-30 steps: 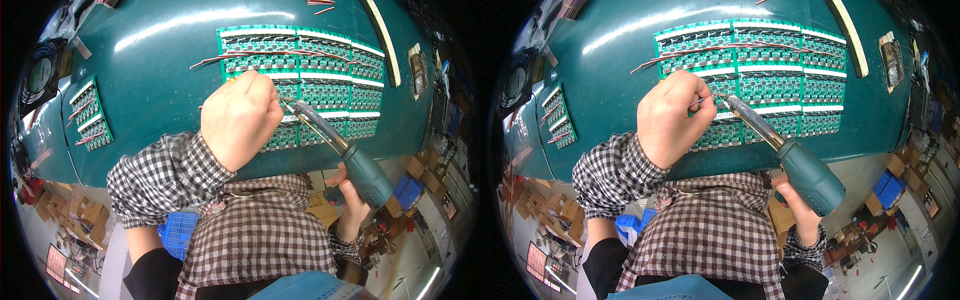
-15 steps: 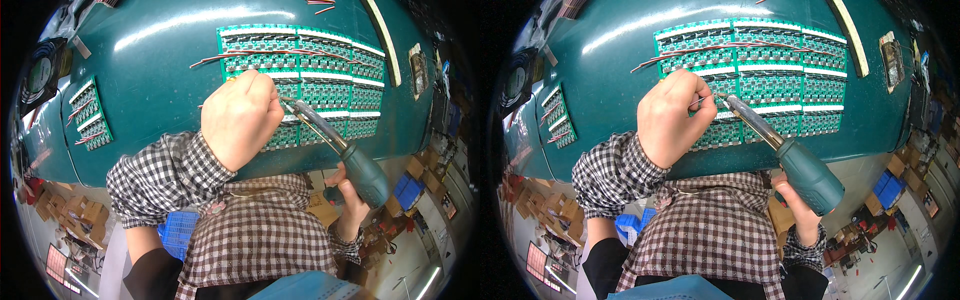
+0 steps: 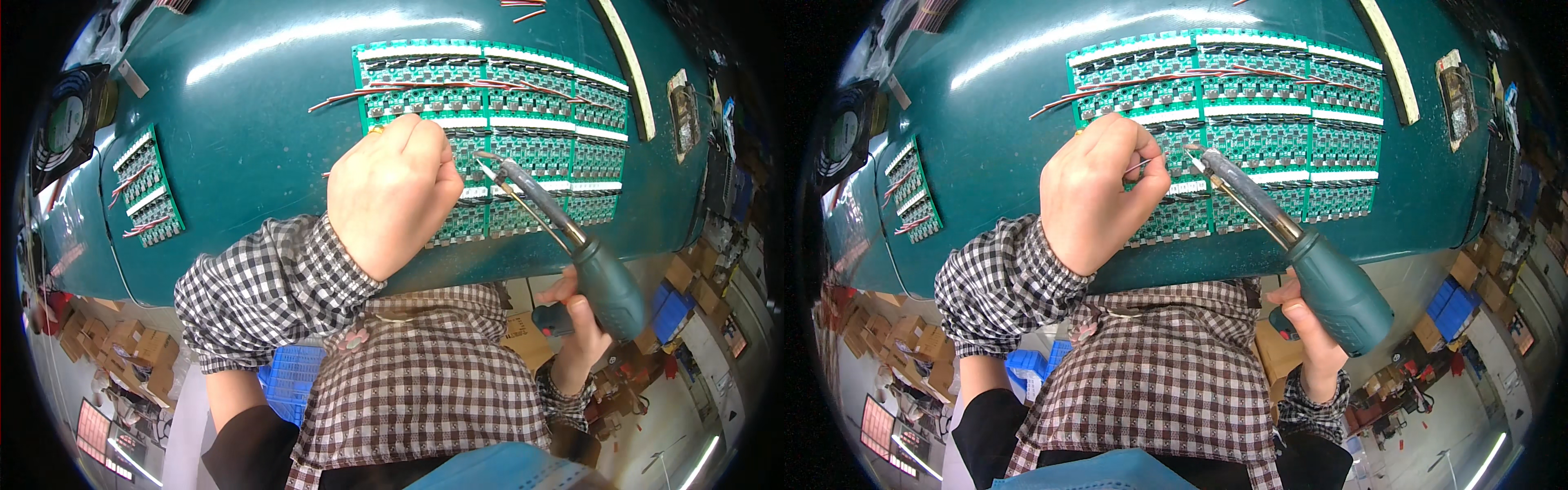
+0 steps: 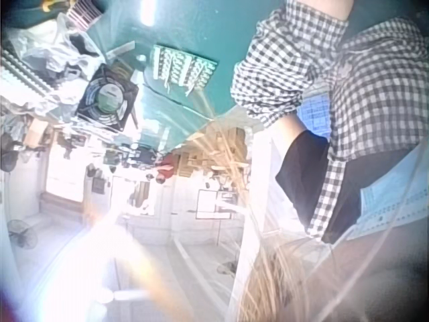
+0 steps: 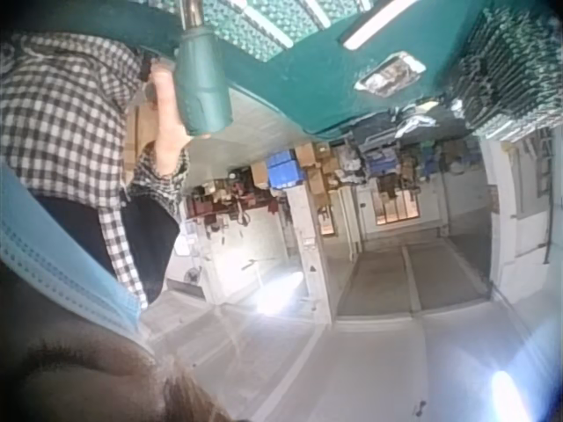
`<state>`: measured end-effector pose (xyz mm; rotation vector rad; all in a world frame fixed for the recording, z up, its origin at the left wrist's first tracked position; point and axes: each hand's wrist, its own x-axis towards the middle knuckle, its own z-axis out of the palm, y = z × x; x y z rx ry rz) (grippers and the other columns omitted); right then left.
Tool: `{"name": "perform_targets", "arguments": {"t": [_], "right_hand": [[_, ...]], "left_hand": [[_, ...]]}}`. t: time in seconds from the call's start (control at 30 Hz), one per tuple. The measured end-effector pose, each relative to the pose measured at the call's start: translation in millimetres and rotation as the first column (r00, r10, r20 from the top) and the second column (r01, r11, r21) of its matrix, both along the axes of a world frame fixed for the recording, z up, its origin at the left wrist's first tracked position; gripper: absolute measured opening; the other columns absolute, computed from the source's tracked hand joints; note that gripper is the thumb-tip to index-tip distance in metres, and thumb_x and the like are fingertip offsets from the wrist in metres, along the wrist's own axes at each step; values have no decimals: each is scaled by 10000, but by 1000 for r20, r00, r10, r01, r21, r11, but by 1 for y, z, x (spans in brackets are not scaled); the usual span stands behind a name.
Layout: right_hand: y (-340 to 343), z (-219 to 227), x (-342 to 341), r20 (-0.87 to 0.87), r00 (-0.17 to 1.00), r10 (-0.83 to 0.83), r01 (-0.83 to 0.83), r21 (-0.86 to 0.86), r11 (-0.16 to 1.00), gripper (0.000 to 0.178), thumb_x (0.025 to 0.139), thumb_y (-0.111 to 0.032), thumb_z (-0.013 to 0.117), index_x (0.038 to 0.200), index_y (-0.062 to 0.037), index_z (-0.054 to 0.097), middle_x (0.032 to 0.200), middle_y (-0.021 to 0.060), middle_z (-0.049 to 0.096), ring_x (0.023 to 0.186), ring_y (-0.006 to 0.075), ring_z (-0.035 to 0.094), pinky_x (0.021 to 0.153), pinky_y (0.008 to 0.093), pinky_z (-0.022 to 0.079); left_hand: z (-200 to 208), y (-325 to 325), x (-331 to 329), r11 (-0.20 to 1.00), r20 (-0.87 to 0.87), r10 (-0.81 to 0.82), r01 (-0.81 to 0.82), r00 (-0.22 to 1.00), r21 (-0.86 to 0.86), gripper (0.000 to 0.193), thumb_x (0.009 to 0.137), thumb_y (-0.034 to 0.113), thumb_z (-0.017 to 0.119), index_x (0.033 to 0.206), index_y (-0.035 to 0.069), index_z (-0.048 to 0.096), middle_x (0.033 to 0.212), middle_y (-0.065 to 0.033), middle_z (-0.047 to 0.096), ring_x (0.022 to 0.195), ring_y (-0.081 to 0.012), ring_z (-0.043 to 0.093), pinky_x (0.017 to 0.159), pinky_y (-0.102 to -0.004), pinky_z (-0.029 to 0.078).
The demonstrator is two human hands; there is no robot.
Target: The person uses a soldering iron to attach small wires to a green circuit board. They hold the wire with one hand and apply the soldering iron with the other, working methodically across the board's surface.
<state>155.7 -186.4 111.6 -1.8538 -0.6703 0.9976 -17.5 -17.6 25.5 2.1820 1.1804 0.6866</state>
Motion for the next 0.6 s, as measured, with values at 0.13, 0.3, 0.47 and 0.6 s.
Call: {"name": "perform_targets", "arguments": {"t": [0.13,0.3,0.47,0.6], "right_hand": [[2,-2,3,43,999,-26,27,-8,1000,482,821,-323,647,1047,93,556,707,88,533,616,200,584,567,323,518],[8,-4,5,1,994,-107,107,29,994,501,829,-366,638,1035,82,550,692,72,497,589,183,562,535,322,530],[8,-6,16,-50,995,-89,93,80,992,498,843,-372,622,1044,78,541,698,72,494,594,175,560,535,316,528],[5,-7,26,-89,986,-140,149,109,983,477,863,-337,602,1077,81,519,721,86,502,618,183,566,532,314,530]], "left_hand": [[2,0,1,1000,0,-15,15,1000,-25,140,657,14,642,706,63,521,678,-78,526,599,-265,558,547,-352,481],[4,0,2,1000,1,-16,16,1000,-19,166,658,-1,668,721,70,532,660,-40,522,569,-197,536,529,-313,452],[11,2,-4,993,-15,-74,73,997,-90,175,700,1,690,815,57,570,711,-38,535,591,-155,537,547,-285,450],[47,4,-21,968,-31,-124,115,992,-223,279,761,27,715,1013,33,596,881,-78,581,738,-159,586,651,-274,488]]}}
